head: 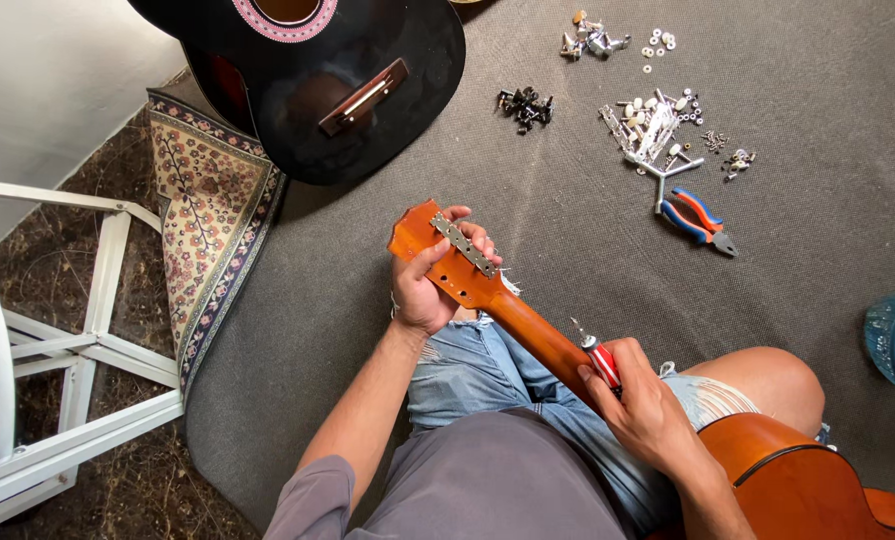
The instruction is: The person sits on the floor and uses a screwdriver to tighten screws on the guitar headstock. They pick up small parts from the floor and adjust the metal hardware on the headstock.
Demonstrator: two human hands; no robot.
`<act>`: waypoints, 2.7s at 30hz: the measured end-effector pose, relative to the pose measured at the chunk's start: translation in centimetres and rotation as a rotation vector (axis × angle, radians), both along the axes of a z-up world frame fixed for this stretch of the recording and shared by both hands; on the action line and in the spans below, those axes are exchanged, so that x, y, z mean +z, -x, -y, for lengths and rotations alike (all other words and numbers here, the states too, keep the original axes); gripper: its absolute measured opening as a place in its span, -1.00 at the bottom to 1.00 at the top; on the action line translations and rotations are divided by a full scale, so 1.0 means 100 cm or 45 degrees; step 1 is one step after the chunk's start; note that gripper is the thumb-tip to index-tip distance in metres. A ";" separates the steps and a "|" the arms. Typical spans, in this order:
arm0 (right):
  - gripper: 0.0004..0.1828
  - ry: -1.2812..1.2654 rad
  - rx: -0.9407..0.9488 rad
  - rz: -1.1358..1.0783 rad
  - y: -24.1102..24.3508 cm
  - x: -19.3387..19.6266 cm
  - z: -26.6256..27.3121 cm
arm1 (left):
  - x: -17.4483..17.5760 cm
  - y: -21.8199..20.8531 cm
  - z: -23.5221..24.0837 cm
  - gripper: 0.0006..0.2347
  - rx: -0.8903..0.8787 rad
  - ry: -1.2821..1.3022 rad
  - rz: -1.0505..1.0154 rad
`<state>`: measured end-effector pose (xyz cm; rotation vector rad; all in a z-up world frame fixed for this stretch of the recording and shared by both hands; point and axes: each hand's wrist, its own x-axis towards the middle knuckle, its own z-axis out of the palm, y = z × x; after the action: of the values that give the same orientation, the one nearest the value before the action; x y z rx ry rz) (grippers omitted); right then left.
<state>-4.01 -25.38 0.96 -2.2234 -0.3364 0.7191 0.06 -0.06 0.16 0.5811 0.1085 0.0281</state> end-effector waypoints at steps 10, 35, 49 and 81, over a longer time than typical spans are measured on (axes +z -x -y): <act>-0.82 0.043 -0.042 -0.097 -0.001 0.003 -0.002 | 0.001 -0.001 0.004 -0.73 0.057 0.027 0.008; -0.81 0.063 -0.088 -0.207 0.000 0.013 -0.005 | 0.010 0.016 0.025 -0.40 0.243 0.091 -0.025; -0.81 0.071 -0.064 -0.183 -0.001 0.010 -0.007 | -0.007 0.013 0.024 -0.33 0.221 0.216 -0.199; -0.81 0.041 -0.069 -0.163 -0.001 0.005 -0.005 | 0.001 0.010 0.023 -0.34 0.154 0.198 -0.090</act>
<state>-3.94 -24.90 1.44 -2.1958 -0.2018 0.8379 -0.90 -2.32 0.22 0.4197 0.2122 0.1154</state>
